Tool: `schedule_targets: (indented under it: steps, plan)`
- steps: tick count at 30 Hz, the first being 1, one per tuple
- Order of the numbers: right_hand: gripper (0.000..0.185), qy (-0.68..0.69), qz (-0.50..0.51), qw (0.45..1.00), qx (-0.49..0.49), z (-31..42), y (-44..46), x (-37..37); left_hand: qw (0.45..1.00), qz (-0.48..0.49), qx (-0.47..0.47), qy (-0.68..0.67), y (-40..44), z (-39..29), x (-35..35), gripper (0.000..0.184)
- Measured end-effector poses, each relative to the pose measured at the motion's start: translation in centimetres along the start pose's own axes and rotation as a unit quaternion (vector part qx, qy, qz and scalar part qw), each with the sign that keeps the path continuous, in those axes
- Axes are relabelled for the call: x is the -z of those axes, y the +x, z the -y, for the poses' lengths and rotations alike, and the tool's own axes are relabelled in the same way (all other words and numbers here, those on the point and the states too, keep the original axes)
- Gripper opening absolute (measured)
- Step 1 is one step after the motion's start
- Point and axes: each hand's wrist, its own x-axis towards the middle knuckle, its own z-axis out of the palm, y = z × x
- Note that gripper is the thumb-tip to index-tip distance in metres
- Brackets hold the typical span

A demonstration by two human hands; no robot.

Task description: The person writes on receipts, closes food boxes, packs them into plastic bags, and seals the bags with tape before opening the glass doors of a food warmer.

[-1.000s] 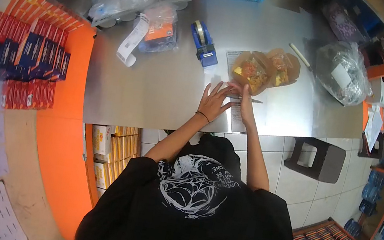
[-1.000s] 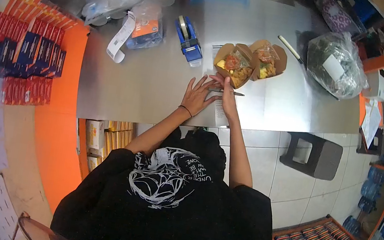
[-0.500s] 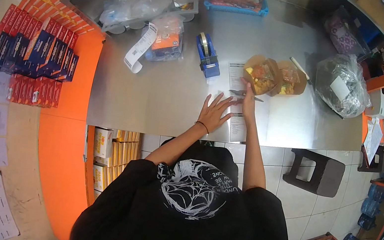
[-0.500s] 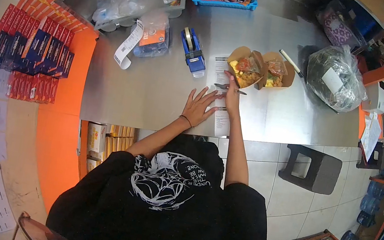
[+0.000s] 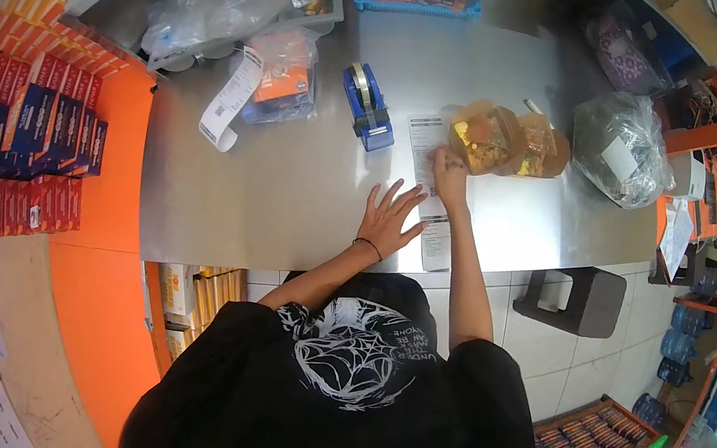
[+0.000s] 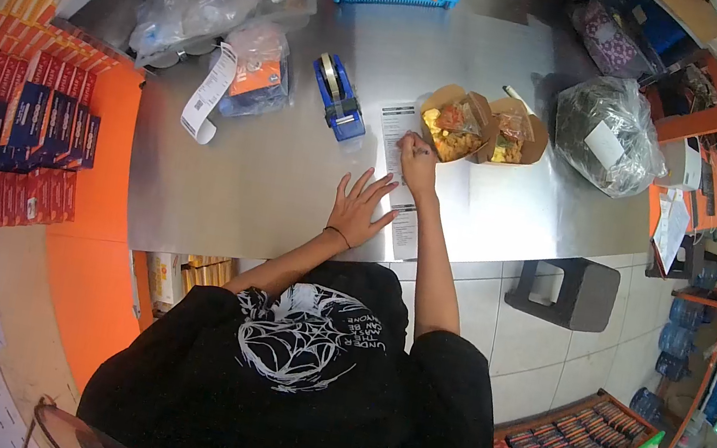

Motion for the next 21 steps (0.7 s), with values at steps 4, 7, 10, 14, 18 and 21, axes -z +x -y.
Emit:
schedule_targets:
  steps: [4,7,10,14,18,21]
  plan:
    - [0.026,-0.067,-0.003,0.997,0.04,-0.8,-1.0,-0.2,1.0,-0.004,-0.004,-0.014,0.2,0.6,0.0,0.054]
    - [0.022,-0.018,-0.032,0.999,-0.029,1.2,-2.7,-0.6,0.999,-0.027,-0.01,-0.03,0.1,1.0,-0.6,0.053]
    - [0.014,-0.162,-0.038,0.986,0.035,4.8,-3.3,-2.4,1.0,0.027,0.001,-0.007,0.0,1.5,-0.5,0.054]
    - [0.016,-0.265,0.181,0.944,0.073,9.1,-3.7,-6.2,0.999,-0.011,-0.02,-0.029,0.4,2.2,-2.4,0.055]
    - [0.031,-0.304,0.21,0.924,0.099,7.0,-4.5,-10.2,0.996,-0.033,-0.039,-0.079,-0.2,2.2,-1.7,0.052]
    - [0.038,-0.238,0.171,0.945,0.145,7.8,-5.1,-8.2,0.995,-0.02,-0.037,-0.089,-0.4,2.5,-2.3,0.049]
